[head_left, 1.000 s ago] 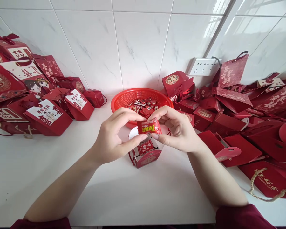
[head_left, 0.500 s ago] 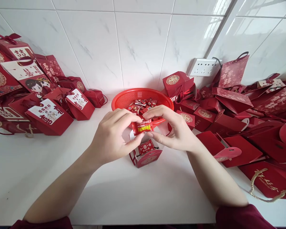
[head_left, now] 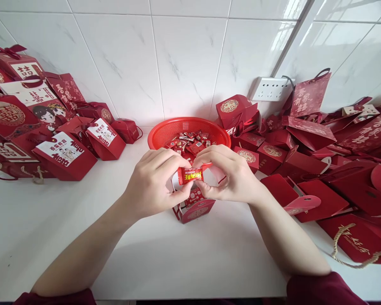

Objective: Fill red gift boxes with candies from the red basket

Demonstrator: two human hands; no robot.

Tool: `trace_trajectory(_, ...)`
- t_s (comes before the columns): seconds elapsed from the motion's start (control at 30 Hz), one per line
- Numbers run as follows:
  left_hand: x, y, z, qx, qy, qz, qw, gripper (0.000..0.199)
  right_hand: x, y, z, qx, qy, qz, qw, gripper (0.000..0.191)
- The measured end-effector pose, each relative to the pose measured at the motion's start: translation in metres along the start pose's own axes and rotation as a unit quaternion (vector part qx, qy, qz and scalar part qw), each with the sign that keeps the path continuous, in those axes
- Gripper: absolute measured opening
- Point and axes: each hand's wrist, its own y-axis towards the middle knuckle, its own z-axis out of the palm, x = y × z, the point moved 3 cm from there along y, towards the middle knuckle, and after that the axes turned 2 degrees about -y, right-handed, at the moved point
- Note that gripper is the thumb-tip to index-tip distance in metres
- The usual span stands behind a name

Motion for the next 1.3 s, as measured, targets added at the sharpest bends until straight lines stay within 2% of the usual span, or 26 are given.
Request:
trace_trajectory(0.3,0.0002,0.0008,0.0005,-0.009,0.001,0.013,1.000,0.014,0.0018,0.0001,-0.0009,0.005,-0.005,-0.004,1.000,0.019)
trace_trajectory(1.07,0.0012,-0.0003,0.0016,-0.007,0.023,0.022,0.999,0.013,0.0023,-0.0012,-0.0013,0.031,-0.025,0.001,0.999,0.023)
trace_trajectory(1.2,0.0027,-0.0013,0.0023,-0.001,0.007,0.005,1.000,0.013,0.0013,-0.0004,-0.0025,0.040,0.002,0.015,0.999,0.022)
trace_trajectory(1.3,0.0044,-0.0020,0.0008,0.034,-0.023,-0.042,0.998,0.020,0.0001,0.0014,-0.0068,0.051,0.009,0.033,0.998,0.020)
